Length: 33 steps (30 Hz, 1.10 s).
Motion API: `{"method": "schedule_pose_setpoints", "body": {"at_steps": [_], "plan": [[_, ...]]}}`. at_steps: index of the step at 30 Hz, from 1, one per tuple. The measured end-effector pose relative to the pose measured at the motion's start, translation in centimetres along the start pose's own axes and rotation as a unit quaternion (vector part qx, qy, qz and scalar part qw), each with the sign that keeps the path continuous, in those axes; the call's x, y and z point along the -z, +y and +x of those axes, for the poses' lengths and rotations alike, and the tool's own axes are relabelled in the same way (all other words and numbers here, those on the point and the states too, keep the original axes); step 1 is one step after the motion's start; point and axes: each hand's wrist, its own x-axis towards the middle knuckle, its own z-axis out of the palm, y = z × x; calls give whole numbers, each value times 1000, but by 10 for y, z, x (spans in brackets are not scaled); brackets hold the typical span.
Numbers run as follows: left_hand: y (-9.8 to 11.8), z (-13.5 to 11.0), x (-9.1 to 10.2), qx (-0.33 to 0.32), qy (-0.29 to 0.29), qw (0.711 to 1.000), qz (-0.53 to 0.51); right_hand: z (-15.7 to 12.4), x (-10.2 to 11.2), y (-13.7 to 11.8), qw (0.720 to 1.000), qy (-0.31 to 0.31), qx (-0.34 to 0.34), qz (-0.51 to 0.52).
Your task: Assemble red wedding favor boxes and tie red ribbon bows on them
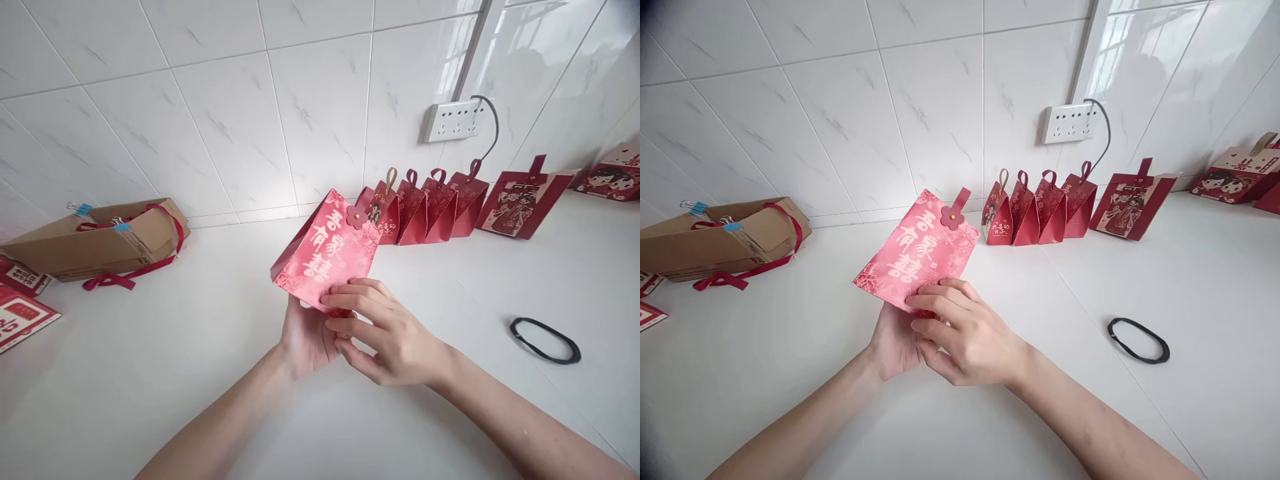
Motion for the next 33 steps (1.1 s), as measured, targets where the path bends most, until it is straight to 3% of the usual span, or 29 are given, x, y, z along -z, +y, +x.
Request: {"method": "schedule_pose_setpoints", "body": {"at_steps": [5,9,17,23,33], "plan": [[0,0,-3,5,-30,999,-34,-1,0,-2,999,25,36,4],[0,-2,-3,-14,-28,999,-31,-3,1,1,998,54,-20,10],[2,0,-1,-52,46,998,3,-7,1,12,989,84,-120,32],[4,1,-3,-50,70,996,2,-7,1,13,968,92,-197,124],[4,0,-5,-39,71,996,24,-8,3,11,966,83,-207,128]]}}
